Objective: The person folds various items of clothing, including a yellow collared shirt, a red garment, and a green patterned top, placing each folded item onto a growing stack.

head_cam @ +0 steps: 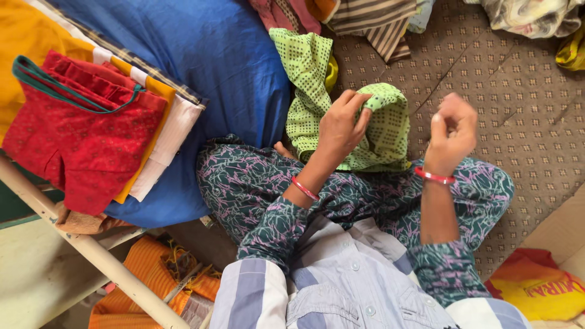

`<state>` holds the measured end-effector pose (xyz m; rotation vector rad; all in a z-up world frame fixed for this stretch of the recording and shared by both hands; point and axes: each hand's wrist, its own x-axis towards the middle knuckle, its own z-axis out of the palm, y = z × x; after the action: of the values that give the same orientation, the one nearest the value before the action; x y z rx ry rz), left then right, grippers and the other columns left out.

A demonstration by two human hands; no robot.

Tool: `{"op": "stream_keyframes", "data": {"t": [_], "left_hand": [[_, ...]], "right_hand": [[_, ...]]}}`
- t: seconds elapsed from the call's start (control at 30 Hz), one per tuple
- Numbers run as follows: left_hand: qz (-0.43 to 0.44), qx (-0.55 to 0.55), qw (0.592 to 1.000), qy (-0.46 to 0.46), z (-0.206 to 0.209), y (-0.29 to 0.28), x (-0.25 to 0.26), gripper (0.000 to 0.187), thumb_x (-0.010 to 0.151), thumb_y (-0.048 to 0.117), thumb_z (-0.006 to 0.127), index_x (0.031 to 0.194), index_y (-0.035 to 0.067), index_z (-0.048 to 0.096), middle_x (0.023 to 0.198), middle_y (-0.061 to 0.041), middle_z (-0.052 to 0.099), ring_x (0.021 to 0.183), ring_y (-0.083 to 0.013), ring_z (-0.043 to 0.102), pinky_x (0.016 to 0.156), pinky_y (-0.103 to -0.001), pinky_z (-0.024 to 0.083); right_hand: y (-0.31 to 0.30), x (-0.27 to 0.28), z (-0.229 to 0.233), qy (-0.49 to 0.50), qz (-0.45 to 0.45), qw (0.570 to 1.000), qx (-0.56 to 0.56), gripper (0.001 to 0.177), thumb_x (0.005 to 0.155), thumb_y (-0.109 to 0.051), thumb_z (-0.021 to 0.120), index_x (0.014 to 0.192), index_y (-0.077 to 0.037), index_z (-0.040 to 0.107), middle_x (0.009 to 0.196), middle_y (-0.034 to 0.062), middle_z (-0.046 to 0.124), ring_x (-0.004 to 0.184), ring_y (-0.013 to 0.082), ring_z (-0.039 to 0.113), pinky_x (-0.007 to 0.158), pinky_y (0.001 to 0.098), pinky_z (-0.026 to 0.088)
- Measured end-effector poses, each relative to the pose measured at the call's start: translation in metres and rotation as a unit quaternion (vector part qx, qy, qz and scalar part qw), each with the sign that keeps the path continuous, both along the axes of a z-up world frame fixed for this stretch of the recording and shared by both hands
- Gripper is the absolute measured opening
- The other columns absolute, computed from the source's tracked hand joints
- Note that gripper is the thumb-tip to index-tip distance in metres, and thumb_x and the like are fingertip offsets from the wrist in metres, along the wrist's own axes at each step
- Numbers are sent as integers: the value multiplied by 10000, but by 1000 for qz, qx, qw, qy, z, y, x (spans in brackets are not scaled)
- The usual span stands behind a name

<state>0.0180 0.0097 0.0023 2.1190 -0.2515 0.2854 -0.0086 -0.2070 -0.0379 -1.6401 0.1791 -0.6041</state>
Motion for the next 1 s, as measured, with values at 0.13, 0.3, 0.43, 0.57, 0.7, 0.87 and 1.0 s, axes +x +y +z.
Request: {"op": "stream_keyframes", "data": {"t": [0.13, 0.3, 0.43, 0.57, 0.7, 0.87, 1.0], "left_hand": [[23, -21, 1000, -4, 28, -2, 8, 295, 922, 125, 648, 1211, 160, 690, 1058, -100, 632, 880, -289, 674, 742, -409, 546], [-27, 12, 1000, -9, 24, -11, -1, 242, 949, 126, 626, 1176, 178, 691, 1003, -58, 668, 944, -285, 689, 789, -413, 559], [-23, -4, 1000, 12, 15, -5, 0, 139, 977, 209, 659, 1104, 166, 695, 969, -93, 684, 900, -294, 693, 772, -412, 556], [-56, -55, 993, 92, 17, -7, -1, 195, 963, 253, 666, 1111, 126, 673, 910, -104, 706, 811, -253, 716, 743, -385, 564], [-59, -97, 983, 147, 17, -8, 2, 203, 987, 255, 659, 1128, 110, 676, 846, -110, 703, 760, -245, 702, 700, -378, 542], [54, -75, 995, 38, 9, 20, 15, 153, 998, 259, 657, 1055, 119, 681, 957, -87, 698, 800, -196, 716, 697, -337, 563], [124, -12, 989, 73, 8, 43, 22, 155, 964, 247, 669, 1040, 120, 717, 821, -91, 719, 676, -227, 695, 630, -374, 534]], "right_hand": [[30, -24, 31, -49, 226, 953, -195, 207, 908, 104, 579, 1042, 8, 705, 1104, 141, 730, 975, 286, 716, 888, 408, 578], [48, -4, 9, -45, 196, 876, -438, 67, 897, 10, 668, 962, 0, 684, 955, 173, 708, 828, 354, 686, 747, 441, 563], [54, 10, -24, -46, 254, 809, -528, 123, 868, -73, 694, 972, -18, 657, 891, 154, 680, 756, 353, 684, 668, 453, 552], [64, 16, -40, -8, 294, 800, -522, 380, 833, -99, 684, 1172, 67, 637, 1034, 215, 687, 744, 348, 698, 605, 446, 549], [67, 24, -49, 10, 280, 803, -526, 349, 913, -224, 620, 1166, 15, 628, 992, 199, 690, 868, 368, 714, 718, 474, 574], [53, 21, -6, 285, 271, 676, -623, 209, 968, -287, 584, 1005, -163, 748, 868, 149, 723, 819, 364, 723, 696, 488, 574], [22, 4, 41, 195, 297, 805, -474, 292, 952, -381, 701, 932, -97, 765, 888, 114, 733, 788, 290, 708, 694, 414, 555]]}}
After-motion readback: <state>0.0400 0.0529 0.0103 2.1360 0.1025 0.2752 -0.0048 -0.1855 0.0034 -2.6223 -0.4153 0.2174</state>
